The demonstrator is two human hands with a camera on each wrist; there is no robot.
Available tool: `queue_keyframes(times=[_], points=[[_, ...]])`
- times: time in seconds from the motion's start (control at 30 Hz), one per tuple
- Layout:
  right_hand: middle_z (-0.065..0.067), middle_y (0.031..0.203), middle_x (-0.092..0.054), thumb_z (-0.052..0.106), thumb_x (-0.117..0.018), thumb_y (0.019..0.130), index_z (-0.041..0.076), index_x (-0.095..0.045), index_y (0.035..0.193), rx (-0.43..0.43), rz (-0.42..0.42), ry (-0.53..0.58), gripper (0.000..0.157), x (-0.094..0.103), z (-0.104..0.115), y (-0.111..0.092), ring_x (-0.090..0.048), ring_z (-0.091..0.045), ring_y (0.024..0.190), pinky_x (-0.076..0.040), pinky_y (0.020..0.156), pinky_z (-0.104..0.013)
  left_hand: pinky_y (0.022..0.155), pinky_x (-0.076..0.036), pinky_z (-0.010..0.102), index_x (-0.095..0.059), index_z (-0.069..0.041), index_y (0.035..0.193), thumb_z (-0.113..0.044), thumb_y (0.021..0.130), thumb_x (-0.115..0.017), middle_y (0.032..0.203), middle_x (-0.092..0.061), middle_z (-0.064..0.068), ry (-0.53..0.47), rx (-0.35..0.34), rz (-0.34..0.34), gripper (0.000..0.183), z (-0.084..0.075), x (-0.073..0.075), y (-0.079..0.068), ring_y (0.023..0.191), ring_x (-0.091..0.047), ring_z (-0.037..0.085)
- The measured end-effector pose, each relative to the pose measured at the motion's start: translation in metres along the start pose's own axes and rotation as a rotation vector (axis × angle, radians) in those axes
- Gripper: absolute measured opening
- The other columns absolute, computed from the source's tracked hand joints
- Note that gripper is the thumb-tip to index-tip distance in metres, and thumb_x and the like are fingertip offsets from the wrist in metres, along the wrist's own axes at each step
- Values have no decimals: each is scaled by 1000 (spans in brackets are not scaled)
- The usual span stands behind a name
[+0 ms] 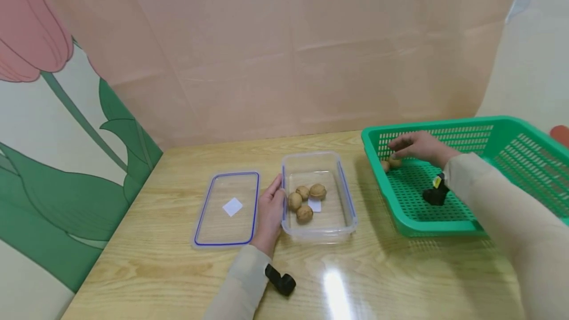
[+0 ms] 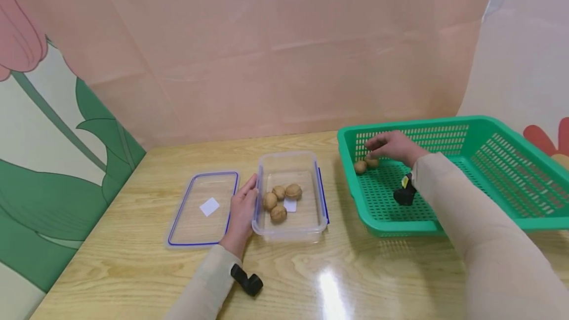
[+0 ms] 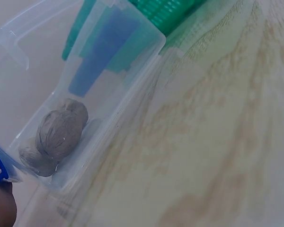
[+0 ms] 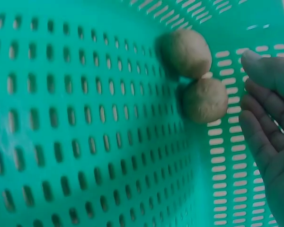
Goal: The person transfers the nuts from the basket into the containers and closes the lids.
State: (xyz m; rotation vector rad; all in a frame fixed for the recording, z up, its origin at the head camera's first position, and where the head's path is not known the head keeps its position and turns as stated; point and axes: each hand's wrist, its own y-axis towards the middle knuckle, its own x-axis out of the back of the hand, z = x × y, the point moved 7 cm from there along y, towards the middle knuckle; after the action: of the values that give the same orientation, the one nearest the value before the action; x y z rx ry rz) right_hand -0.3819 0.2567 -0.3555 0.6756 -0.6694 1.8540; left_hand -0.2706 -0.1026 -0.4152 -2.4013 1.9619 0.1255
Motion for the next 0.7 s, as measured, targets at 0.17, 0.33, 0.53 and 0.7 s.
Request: queue_keyframes(times=[0.17,0.33,0.53,0.7], points=[[-24,127,-54,30,-70,80,-2,-53,126,0,43,-1,58,-3,-7,1,-50,-40,116,-42,95,-57,110,-29,30,-46,-14,135,-7,89,-45,142,-41,0,-18,2,7,46,1,0,1,133,-34,17],[-24,126,-55,27,-73,78,-2,-55,124,-8,124,-30,57,-12,-14,3,-49,-41,116,-43,95,-55,110,-30,31,-47,-12,134,-6,88,-45,141,-44,1,3,-20,2,46,-9,0,-3,133,-36,19],[-27,124,-54,21,-75,75,-5,-56,121,9,179,-120,57,-21,-13,3,-51,-41,111,-49,88,-50,110,-29,32,-45,-6,134,-2,87,-43,141,-43,3,28,3,1,47,-27,-1,-15,134,-34,22],[-28,123,-54,19,-75,75,-6,-57,119,23,169,-136,54,-21,-12,4,-50,-45,111,-48,88,-52,110,-29,31,-46,-9,134,-3,88,-44,142,-42,1,2,19,3,47,-10,1,-4,134,-34,19]])
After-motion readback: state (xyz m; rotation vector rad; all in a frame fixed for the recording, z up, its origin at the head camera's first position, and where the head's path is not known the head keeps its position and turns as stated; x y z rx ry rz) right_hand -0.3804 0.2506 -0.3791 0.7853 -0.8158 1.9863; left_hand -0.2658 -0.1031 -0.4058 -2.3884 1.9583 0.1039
